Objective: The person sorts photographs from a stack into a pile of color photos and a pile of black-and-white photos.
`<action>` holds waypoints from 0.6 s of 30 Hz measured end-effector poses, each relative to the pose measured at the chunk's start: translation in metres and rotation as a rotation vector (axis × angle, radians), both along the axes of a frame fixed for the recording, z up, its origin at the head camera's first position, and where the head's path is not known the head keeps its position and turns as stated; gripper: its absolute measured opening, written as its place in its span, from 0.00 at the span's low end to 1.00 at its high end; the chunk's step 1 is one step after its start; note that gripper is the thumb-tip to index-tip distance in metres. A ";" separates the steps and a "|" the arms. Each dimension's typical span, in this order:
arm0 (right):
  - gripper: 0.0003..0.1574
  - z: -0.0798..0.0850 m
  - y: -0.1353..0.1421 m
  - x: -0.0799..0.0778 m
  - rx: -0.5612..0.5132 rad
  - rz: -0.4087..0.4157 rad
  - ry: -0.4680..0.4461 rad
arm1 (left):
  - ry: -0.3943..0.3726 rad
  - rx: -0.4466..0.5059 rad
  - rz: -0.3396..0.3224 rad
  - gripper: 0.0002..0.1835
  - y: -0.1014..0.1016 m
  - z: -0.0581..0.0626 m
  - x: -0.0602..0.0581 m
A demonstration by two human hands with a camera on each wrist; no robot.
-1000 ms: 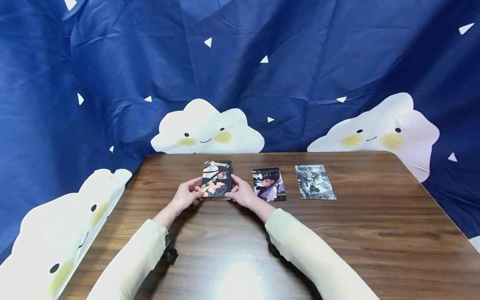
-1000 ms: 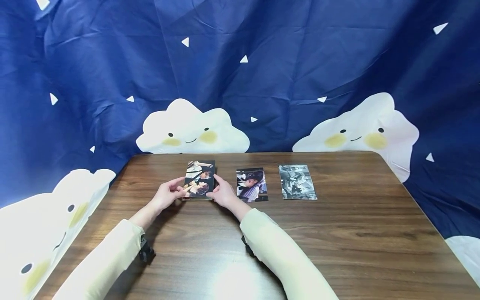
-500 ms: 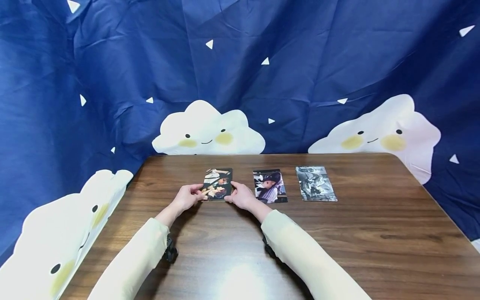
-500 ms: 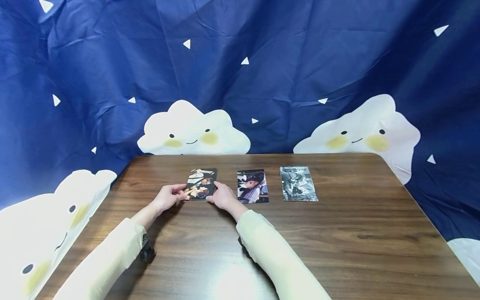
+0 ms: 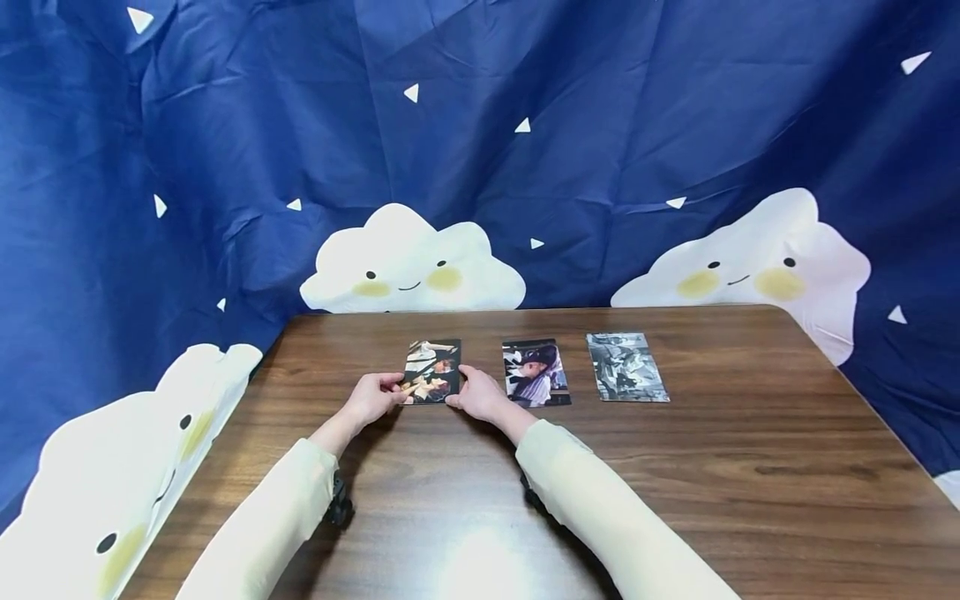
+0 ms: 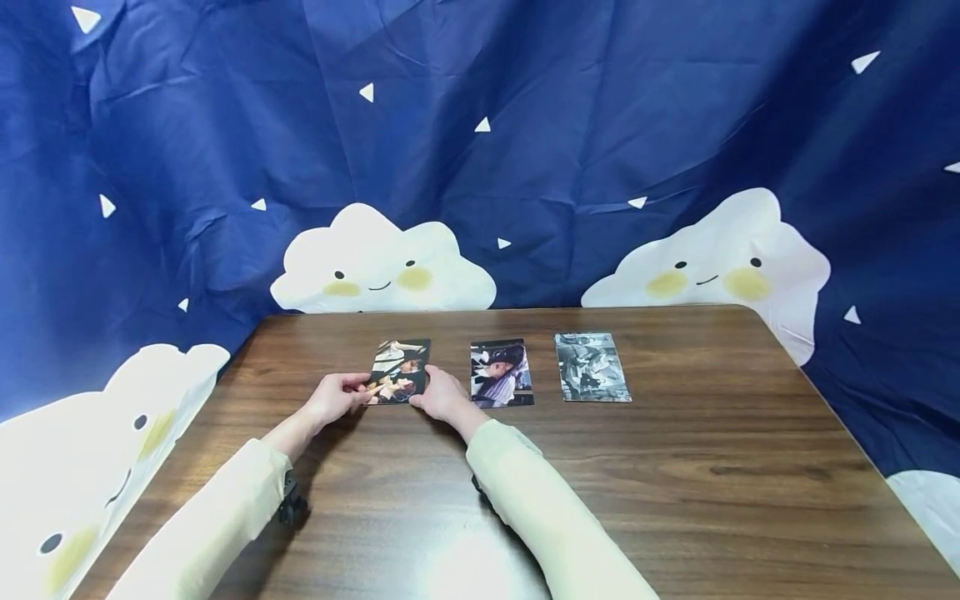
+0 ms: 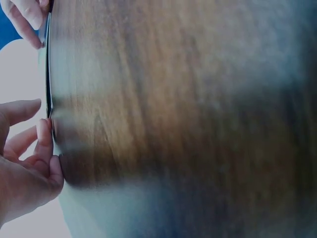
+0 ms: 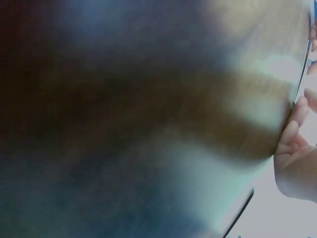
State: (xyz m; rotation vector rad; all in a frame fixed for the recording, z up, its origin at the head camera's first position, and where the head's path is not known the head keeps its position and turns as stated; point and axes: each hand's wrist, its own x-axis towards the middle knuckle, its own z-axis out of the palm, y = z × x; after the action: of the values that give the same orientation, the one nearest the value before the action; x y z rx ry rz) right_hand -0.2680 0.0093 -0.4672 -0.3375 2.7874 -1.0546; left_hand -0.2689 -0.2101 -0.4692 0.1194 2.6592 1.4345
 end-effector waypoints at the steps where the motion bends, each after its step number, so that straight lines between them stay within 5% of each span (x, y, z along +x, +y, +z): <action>1: 0.45 0.000 0.001 0.001 -0.027 0.003 -0.005 | -0.002 0.011 0.010 0.23 0.000 -0.001 0.000; 10: 0.39 0.007 0.029 0.000 -0.380 0.122 -0.117 | 0.022 0.122 0.104 0.22 0.002 0.001 0.001; 18: 0.35 0.025 0.087 0.013 -0.390 0.279 -0.039 | 0.168 0.113 0.137 0.18 0.029 0.011 0.018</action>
State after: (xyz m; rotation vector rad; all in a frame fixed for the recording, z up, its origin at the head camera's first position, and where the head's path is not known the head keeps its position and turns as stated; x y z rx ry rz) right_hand -0.2550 0.0961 -0.4424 -0.7161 2.3918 -1.5016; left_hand -0.2514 -0.1809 -0.4587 0.0728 2.7658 1.6883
